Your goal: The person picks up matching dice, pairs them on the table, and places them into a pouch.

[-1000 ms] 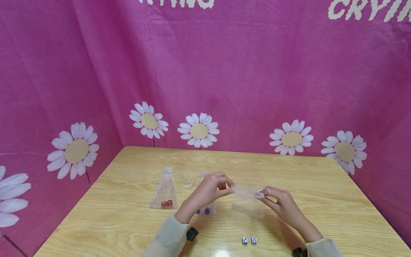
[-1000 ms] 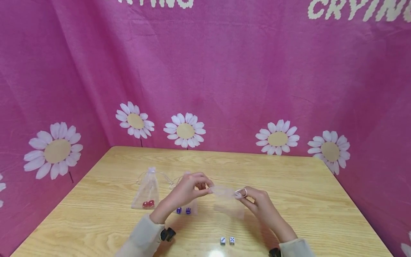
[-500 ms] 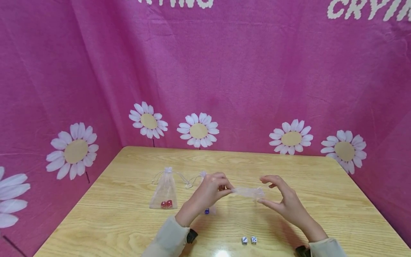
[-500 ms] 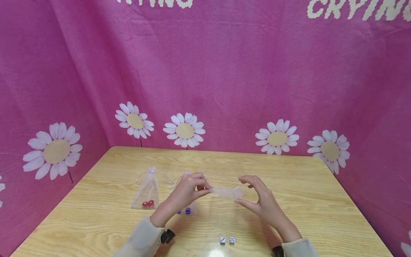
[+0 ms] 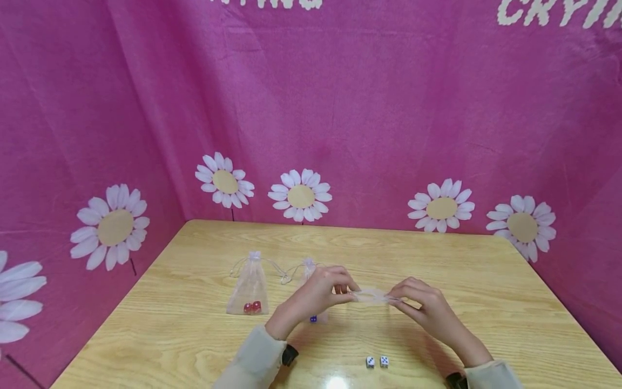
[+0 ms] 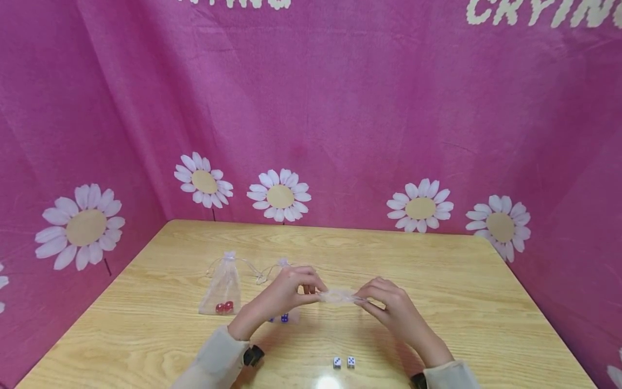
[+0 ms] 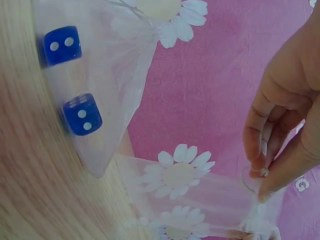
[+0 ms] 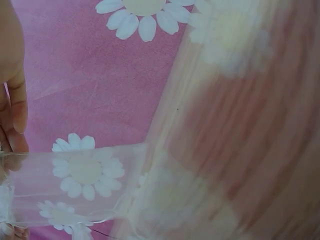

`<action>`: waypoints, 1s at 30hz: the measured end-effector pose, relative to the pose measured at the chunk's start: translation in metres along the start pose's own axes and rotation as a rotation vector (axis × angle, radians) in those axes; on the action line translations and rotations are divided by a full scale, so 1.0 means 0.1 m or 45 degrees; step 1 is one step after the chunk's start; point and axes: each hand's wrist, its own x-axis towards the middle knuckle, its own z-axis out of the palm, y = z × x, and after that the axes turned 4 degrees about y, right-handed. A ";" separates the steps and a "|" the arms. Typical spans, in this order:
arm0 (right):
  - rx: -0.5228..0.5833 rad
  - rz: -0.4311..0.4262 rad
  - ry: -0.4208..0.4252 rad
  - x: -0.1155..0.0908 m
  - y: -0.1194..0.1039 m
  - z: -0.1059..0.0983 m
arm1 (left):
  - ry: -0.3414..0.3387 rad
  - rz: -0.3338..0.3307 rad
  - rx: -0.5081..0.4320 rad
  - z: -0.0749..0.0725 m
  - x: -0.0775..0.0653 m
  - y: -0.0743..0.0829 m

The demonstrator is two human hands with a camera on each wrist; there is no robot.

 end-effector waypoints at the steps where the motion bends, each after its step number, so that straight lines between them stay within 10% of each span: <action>1: 0.007 -0.002 0.000 0.00 0.00 0.00 | -0.011 0.013 0.003 0.00 0.00 0.00; 9: 0.089 0.035 -0.010 -0.01 0.00 0.05 | 0.014 0.046 0.006 0.06 0.01 -0.02; 23: 0.251 0.720 -0.097 -0.21 -0.01 -0.18 | 0.092 -0.072 -0.038 0.09 0.01 -0.07; 30: 0.256 0.658 -0.177 -0.24 -0.06 -0.16 | 0.149 -0.126 -0.065 0.08 0.02 -0.07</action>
